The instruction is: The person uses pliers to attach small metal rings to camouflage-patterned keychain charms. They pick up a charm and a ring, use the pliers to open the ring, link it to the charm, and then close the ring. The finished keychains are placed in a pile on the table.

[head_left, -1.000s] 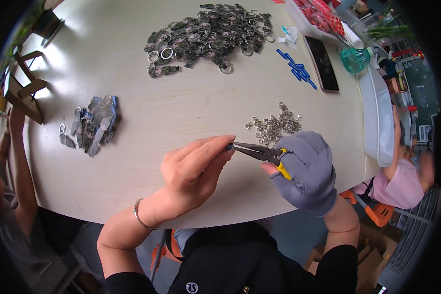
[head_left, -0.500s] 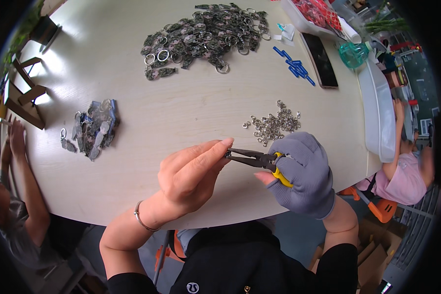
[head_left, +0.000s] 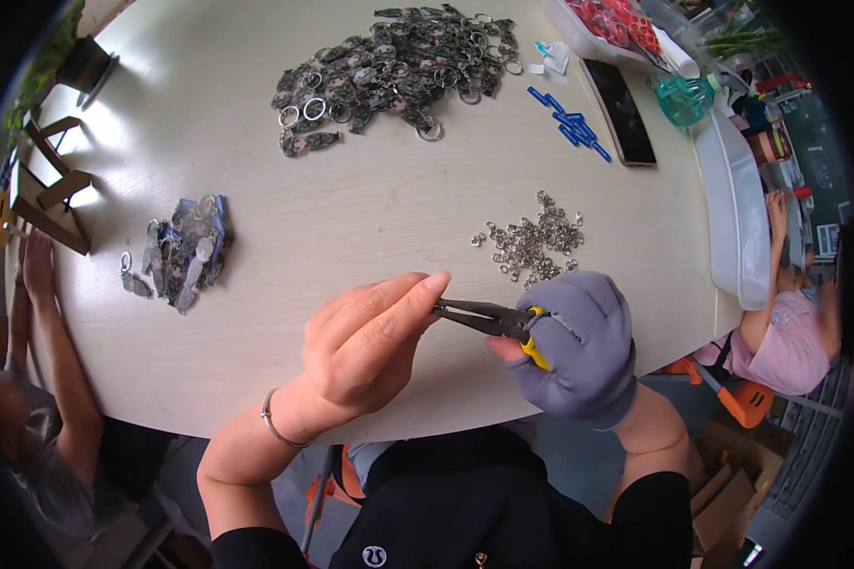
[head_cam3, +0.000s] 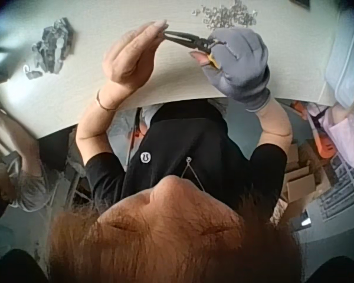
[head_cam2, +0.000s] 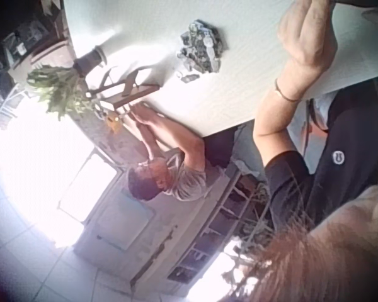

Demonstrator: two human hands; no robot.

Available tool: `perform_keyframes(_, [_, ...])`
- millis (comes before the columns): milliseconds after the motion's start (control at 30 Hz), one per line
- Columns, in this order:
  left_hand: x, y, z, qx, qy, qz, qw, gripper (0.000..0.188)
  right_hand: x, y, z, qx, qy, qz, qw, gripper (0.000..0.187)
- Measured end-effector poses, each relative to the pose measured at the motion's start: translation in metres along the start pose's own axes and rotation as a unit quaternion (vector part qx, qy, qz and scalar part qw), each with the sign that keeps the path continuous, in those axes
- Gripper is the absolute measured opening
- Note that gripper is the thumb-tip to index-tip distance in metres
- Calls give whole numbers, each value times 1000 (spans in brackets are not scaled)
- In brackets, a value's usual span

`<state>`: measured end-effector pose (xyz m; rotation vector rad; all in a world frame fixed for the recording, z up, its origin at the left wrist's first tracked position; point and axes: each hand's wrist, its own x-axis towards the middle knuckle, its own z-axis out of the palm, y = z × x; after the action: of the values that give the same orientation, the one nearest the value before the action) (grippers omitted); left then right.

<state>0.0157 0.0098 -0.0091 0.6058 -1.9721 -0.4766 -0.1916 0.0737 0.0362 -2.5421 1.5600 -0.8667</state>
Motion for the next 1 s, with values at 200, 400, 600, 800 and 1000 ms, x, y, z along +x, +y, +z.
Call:
perform_keyframes(200, [1,-1,0,-5,3,11,1000,43,3,0,-3,23,-8,0,1000,31])
perform_keyframes(400, [3,-1,-3,-13,-16,8,1000,42,3,1,-7,24,-7,-9,1000,31])
perform_keyframes(600, [11,-2,-12,-25,-79,18,996,40,3,4,-19,-31,-48,-44,997,26])
perform_keyframes(800, [20,3,-16,-61,-95,-42,993,34,5,2,-25,-83,-69,-43,993,28])
perform_keyframes(1000, [23,17,-23,-165,-134,-227,950,27,6,8,-20,3,-72,-6,997,28])
